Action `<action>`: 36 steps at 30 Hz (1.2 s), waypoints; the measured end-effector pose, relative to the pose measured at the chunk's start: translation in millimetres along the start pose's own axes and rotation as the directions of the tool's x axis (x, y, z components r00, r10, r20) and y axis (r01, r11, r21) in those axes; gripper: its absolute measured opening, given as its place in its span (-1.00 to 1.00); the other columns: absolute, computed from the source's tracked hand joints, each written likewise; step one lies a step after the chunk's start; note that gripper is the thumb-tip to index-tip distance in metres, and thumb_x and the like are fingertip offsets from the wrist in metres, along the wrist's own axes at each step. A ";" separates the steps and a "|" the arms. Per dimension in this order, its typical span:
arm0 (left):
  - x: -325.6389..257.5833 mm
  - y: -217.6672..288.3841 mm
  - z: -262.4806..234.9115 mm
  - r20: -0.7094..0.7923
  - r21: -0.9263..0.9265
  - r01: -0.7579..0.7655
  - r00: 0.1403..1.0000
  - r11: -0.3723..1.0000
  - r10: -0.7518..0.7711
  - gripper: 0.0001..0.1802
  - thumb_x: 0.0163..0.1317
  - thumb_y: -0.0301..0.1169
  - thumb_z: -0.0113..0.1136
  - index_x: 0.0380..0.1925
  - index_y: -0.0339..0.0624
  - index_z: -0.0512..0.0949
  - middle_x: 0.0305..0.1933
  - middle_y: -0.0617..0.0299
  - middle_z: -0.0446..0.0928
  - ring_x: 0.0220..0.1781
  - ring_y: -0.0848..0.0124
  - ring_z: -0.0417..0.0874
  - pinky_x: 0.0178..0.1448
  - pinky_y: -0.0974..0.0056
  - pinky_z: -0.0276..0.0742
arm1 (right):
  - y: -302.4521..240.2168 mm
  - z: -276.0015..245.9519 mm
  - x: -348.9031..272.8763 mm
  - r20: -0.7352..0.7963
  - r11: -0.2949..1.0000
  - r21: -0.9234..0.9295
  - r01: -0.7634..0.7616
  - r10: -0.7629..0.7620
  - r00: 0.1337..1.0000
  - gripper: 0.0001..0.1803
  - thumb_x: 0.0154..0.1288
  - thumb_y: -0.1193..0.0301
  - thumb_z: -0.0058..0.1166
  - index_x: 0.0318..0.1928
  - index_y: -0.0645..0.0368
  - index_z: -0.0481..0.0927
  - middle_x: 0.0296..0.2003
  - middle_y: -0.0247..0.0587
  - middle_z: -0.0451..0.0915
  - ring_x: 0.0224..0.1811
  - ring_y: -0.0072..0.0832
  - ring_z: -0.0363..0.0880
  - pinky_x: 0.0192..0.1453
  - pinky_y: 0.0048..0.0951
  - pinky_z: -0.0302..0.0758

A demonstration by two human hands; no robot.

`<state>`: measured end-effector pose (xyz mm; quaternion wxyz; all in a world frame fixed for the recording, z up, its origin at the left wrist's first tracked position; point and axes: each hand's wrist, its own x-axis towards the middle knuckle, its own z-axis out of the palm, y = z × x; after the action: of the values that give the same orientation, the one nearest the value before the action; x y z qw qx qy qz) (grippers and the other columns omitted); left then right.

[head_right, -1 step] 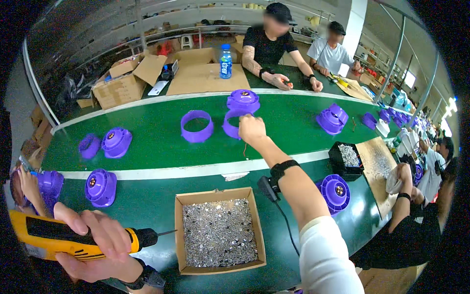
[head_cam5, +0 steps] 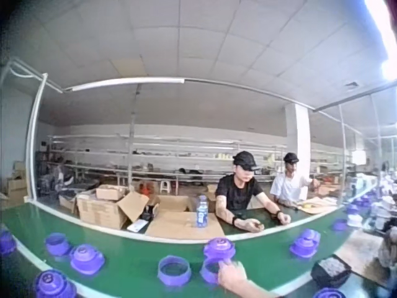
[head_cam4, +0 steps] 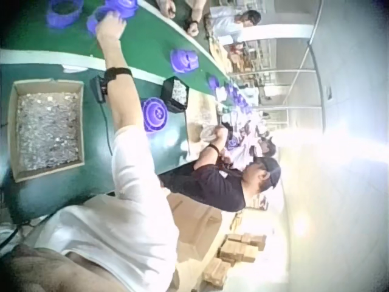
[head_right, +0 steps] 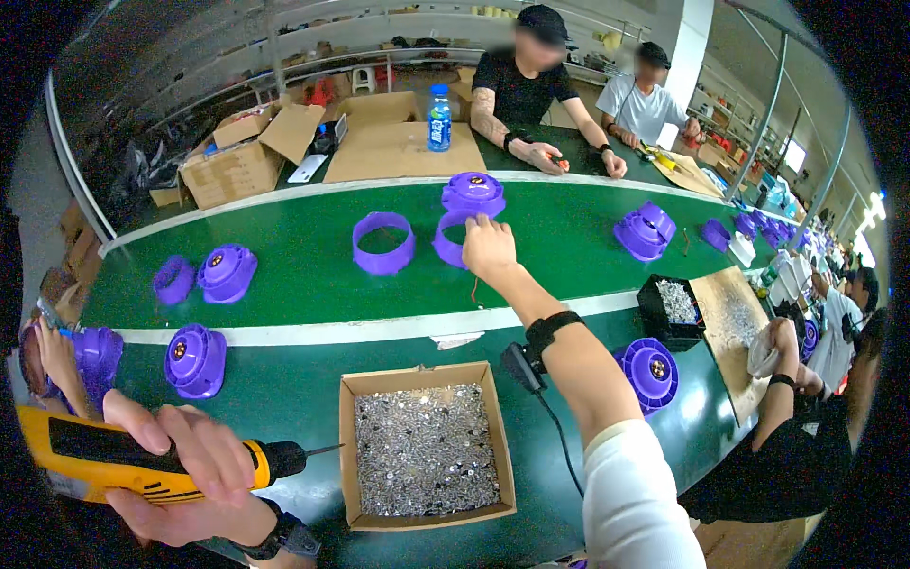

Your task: The person uses a yellow electric screwdriver to fasten screws into purple plastic fan housings. They repeatedly pick up a housing, place it over a box of screws, drive a screw into the center, and then place the finished unit on the green workbench. The person handles multiple units in a repetitive assembly sequence.

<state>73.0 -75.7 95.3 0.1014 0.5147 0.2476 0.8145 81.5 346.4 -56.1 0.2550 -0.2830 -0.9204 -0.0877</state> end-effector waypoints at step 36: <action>0.5 9.9 10.4 0.179 -0.010 0.024 0.984 1.000 -0.022 -0.35 0.28 0.13 -0.06 -0.03 -0.32 0.29 -0.54 0.10 0.38 -0.67 0.35 0.36 -0.59 0.31 0.31 | -33.9 -148.9 -151.1 -0.247 0.402 0.319 0.858 -0.839 0.485 -0.85 0.10 0.41 -0.01 -0.39 0.26 0.44 0.00 0.07 0.45 0.22 -0.10 0.38 0.34 -0.22 0.35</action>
<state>82.9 -80.9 104.3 0.1357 0.5821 0.2384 0.7655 232.1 201.0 -7.8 0.2486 0.2841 -0.9258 -0.0207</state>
